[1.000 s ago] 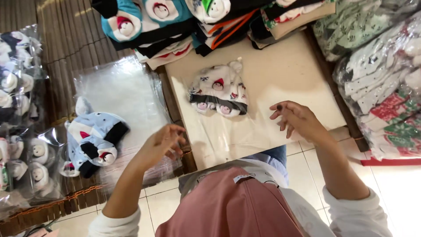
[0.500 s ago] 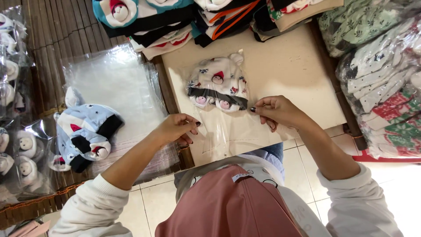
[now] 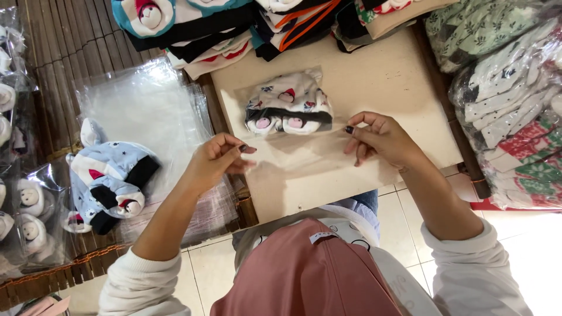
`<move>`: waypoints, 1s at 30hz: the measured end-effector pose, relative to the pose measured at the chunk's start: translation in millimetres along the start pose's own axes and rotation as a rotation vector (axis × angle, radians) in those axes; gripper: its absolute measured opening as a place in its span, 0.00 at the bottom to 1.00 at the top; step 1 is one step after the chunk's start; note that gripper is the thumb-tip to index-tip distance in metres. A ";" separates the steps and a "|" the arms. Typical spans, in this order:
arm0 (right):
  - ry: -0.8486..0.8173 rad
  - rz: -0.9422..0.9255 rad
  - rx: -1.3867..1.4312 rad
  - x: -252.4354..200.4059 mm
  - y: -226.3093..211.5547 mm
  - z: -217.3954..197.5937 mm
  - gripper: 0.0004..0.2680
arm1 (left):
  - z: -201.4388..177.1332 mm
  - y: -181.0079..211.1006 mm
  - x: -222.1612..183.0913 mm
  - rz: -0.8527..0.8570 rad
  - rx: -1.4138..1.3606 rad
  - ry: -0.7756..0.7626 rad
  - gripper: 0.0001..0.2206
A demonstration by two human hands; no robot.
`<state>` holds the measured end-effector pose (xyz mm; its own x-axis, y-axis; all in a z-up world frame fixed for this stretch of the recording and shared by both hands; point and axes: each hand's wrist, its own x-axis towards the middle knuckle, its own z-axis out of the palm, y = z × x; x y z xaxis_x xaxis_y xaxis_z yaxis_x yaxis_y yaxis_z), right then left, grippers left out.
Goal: Packaging small fabric hats into individual plastic sleeves
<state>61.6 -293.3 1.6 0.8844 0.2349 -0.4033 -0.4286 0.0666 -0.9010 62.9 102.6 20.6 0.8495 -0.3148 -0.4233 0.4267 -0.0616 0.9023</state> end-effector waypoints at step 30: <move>0.530 -0.309 -1.294 -13.4 2.4 74.8 0.18 | 20.8 -13.9 -6.4 -0.110 -0.299 0.135 0.31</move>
<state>34.9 -223.8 16.8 0.9963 -0.0284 0.0806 0.0021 -0.9349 -0.3550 45.1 85.8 12.4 0.8180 -0.1922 -0.5421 0.5734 0.1985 0.7949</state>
